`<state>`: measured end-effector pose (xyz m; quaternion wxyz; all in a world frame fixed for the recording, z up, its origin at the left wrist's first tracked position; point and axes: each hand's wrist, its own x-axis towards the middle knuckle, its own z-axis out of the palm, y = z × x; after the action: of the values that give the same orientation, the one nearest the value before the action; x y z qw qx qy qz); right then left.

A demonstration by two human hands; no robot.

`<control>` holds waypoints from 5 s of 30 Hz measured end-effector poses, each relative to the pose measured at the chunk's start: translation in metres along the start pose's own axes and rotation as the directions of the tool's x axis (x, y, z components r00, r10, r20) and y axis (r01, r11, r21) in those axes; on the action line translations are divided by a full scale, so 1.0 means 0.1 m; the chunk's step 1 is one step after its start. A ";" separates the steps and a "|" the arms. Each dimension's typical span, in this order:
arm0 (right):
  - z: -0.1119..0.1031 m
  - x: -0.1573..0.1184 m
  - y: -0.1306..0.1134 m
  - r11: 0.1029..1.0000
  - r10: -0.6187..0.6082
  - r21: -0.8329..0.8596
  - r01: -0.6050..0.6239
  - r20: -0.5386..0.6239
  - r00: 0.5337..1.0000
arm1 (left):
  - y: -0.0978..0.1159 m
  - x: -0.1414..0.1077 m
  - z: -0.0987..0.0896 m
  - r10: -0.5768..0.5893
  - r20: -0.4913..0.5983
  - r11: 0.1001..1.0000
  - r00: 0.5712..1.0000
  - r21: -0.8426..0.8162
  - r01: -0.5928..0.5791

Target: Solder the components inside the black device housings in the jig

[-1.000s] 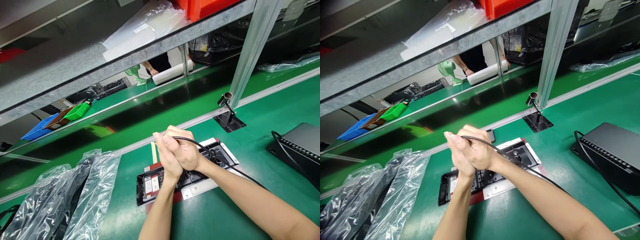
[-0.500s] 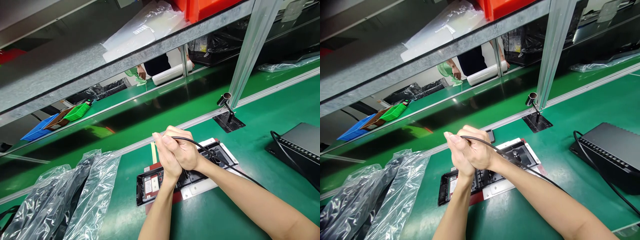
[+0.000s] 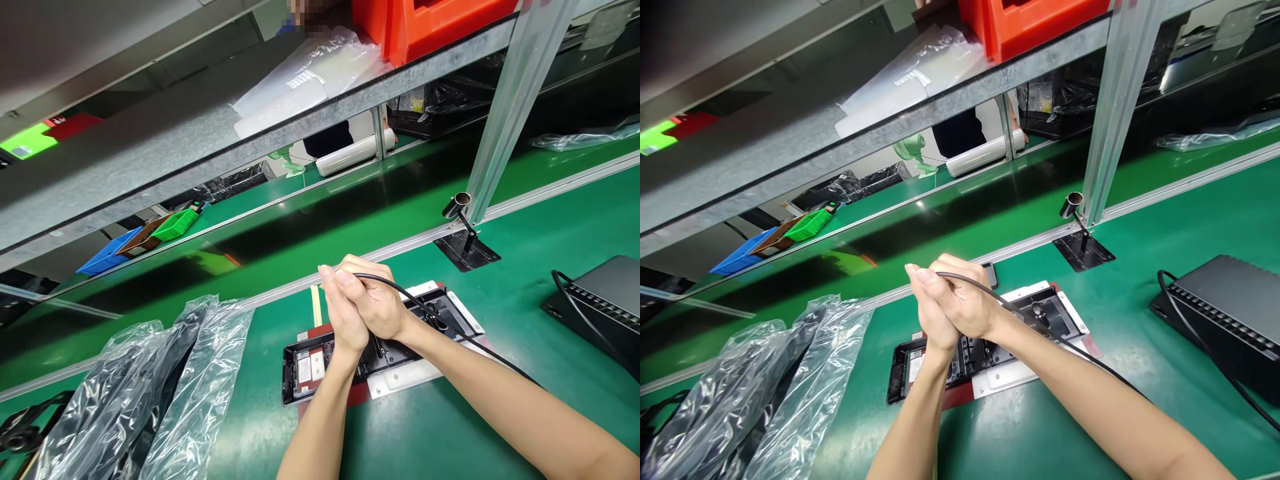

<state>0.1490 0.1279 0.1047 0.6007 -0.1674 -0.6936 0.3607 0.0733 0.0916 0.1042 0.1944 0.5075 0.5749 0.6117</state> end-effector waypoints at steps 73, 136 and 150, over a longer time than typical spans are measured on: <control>0.16 -0.01 -0.26 0.914 0.344 0.305 -0.267 -0.234 0.910 | -0.83 -1.03 -0.84 0.356 0.503 0.674 0.787 0.445 -0.589; 0.16 -0.02 -0.27 0.901 0.357 0.335 -0.274 -0.216 0.909 | -0.81 -1.01 -0.85 0.361 0.517 0.654 0.776 0.453 -0.606; 0.14 -0.03 -0.26 0.895 0.361 0.350 -0.275 -0.208 0.909 | -0.80 -1.01 -0.85 0.369 0.512 0.656 0.775 0.448 -0.608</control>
<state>0.1414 0.1037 0.1205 0.6397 -0.2292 -0.5028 0.5343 0.0148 -0.0134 0.0070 -0.0424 0.7871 0.5249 0.3211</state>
